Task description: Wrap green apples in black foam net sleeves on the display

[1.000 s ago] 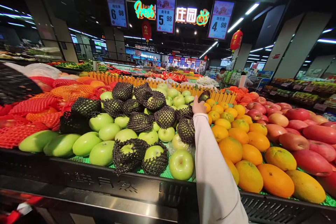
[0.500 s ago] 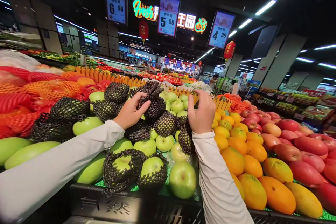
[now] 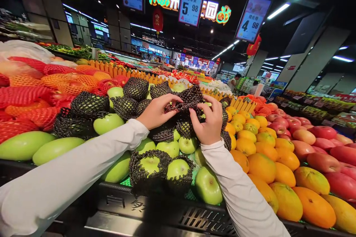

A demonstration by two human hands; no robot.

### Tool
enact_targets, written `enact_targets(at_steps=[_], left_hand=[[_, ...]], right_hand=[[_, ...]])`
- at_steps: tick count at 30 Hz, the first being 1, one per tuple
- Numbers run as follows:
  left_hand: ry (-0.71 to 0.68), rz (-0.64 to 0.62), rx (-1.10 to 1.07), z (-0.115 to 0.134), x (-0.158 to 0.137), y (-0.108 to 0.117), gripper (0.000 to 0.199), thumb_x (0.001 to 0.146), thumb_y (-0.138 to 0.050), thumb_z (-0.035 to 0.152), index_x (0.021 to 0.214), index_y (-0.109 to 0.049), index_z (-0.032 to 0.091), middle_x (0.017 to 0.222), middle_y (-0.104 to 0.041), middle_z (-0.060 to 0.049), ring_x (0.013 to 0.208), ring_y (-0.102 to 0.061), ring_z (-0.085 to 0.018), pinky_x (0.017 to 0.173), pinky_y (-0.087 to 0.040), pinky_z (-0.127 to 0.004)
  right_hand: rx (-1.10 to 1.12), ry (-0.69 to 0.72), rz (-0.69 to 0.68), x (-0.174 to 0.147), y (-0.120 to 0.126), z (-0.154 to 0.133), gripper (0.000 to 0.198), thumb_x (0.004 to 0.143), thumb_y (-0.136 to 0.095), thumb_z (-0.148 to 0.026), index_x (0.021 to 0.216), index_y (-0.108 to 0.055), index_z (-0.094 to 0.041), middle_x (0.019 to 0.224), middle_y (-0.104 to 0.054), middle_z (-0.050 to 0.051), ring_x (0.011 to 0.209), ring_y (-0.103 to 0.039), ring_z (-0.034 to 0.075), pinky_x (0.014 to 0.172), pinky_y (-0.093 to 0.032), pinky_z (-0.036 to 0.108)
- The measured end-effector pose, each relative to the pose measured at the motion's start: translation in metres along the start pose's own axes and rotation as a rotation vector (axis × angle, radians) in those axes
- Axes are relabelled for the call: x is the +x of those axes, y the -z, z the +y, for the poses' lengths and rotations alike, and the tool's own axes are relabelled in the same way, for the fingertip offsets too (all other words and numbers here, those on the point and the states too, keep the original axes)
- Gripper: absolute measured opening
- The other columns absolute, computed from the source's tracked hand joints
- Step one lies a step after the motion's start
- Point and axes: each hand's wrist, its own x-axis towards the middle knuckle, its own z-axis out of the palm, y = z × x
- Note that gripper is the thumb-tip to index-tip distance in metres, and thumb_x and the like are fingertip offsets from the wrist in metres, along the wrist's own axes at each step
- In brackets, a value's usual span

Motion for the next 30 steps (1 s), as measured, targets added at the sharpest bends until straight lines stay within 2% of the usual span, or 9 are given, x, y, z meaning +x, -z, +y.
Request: enact_targets(at_steps=[5, 8, 10, 15, 19, 22, 24, 27, 30], left_hand=[[0.161, 0.300, 0.039, -0.003, 0.003, 0.001, 0.013, 0.089, -0.057, 0.015, 0.097, -0.067, 0.015, 0.100, -0.062, -0.005, 0.078, -0.054, -0.012, 0.077, -0.046, -0.026], [0.261, 0.384, -0.021, -0.003, 0.004, 0.002, 0.011, 0.090, -0.056, 0.016, 0.099, -0.062, 0.015, 0.102, -0.063, -0.005, 0.075, -0.055, -0.011, 0.078, -0.047, -0.027], [0.300, 0.337, -0.110, -0.001, 0.003, 0.002, 0.012, 0.096, -0.051, 0.027, 0.098, -0.056, 0.016, 0.094, -0.063, -0.004, 0.074, -0.057, -0.013, 0.076, -0.046, -0.028], [0.121, 0.077, -0.153, 0.006, -0.001, 0.000, 0.064, 0.097, -0.022, 0.074, 0.077, -0.047, 0.019, 0.075, -0.057, -0.004, 0.074, -0.055, -0.017, 0.074, -0.045, -0.033], [0.033, 0.039, -0.060, 0.006, -0.001, -0.002, 0.051, 0.094, -0.047, 0.065, 0.087, -0.057, 0.015, 0.090, -0.062, -0.008, 0.083, -0.057, -0.019, 0.077, -0.048, -0.033], [0.029, 0.072, -0.128, 0.006, -0.001, -0.002, 0.030, 0.090, -0.058, 0.041, 0.100, -0.061, 0.014, 0.098, -0.063, -0.009, 0.086, -0.059, -0.018, 0.069, -0.050, -0.028], [0.031, 0.061, -0.193, 0.007, -0.002, -0.002, 0.026, 0.087, -0.059, 0.034, 0.103, -0.061, 0.013, 0.099, -0.063, -0.010, 0.082, -0.060, -0.017, 0.062, -0.049, -0.025], [0.000, -0.032, -0.214, 0.011, -0.004, -0.002, 0.023, 0.085, -0.061, 0.031, 0.098, -0.063, 0.013, 0.091, -0.063, -0.007, 0.070, -0.058, -0.013, 0.057, -0.047, -0.024], [-0.065, -0.196, -0.157, 0.014, -0.006, -0.002, 0.017, 0.086, -0.062, 0.031, 0.088, -0.063, 0.014, 0.079, -0.063, -0.004, 0.064, -0.054, -0.012, 0.061, -0.046, -0.024]], right_hand=[[-0.110, -0.046, 0.106, 0.002, 0.002, 0.001, 0.013, 0.082, -0.077, -0.023, 0.077, -0.067, -0.018, 0.096, -0.059, 0.010, 0.093, -0.058, 0.023, 0.077, -0.050, 0.038], [-0.027, -0.018, 0.054, 0.003, 0.003, -0.003, 0.015, 0.082, -0.077, -0.021, 0.076, -0.064, -0.019, 0.085, -0.060, 0.006, 0.082, -0.057, 0.020, 0.075, -0.049, 0.037], [0.089, 0.024, -0.031, 0.004, 0.003, -0.008, 0.016, 0.084, -0.075, -0.019, 0.078, -0.061, -0.019, 0.082, -0.064, 0.004, 0.081, -0.058, 0.019, 0.077, -0.050, 0.037], [0.271, 0.071, -0.248, 0.006, 0.006, -0.019, 0.007, 0.092, -0.063, -0.018, 0.098, -0.066, -0.019, 0.094, -0.072, 0.006, 0.091, -0.063, 0.021, 0.086, -0.053, 0.039], [0.245, 0.001, -0.256, 0.003, 0.006, -0.016, 0.016, 0.094, -0.057, -0.019, 0.103, -0.070, -0.019, 0.097, -0.074, 0.007, 0.091, -0.065, 0.021, 0.083, -0.055, 0.038], [0.265, -0.169, -0.248, 0.001, 0.004, -0.015, 0.016, 0.093, -0.057, -0.024, 0.098, -0.071, -0.019, 0.089, -0.075, 0.006, 0.081, -0.067, 0.020, 0.075, -0.055, 0.036], [0.407, -0.401, -0.292, 0.000, 0.002, -0.016, 0.017, 0.092, -0.058, -0.031, 0.096, -0.069, -0.019, 0.080, -0.073, 0.004, 0.065, -0.065, 0.017, 0.063, -0.053, 0.033], [0.703, -0.780, -0.324, 0.001, -0.003, -0.019, 0.025, 0.084, -0.066, -0.042, 0.092, -0.065, -0.019, 0.062, -0.066, -0.001, 0.041, -0.052, 0.012, 0.043, -0.042, 0.026], [0.774, -0.933, -0.174, 0.000, -0.007, -0.017, 0.036, 0.074, -0.074, -0.052, 0.079, -0.060, -0.018, 0.053, -0.056, -0.004, 0.035, -0.041, 0.008, 0.037, -0.034, 0.022]])
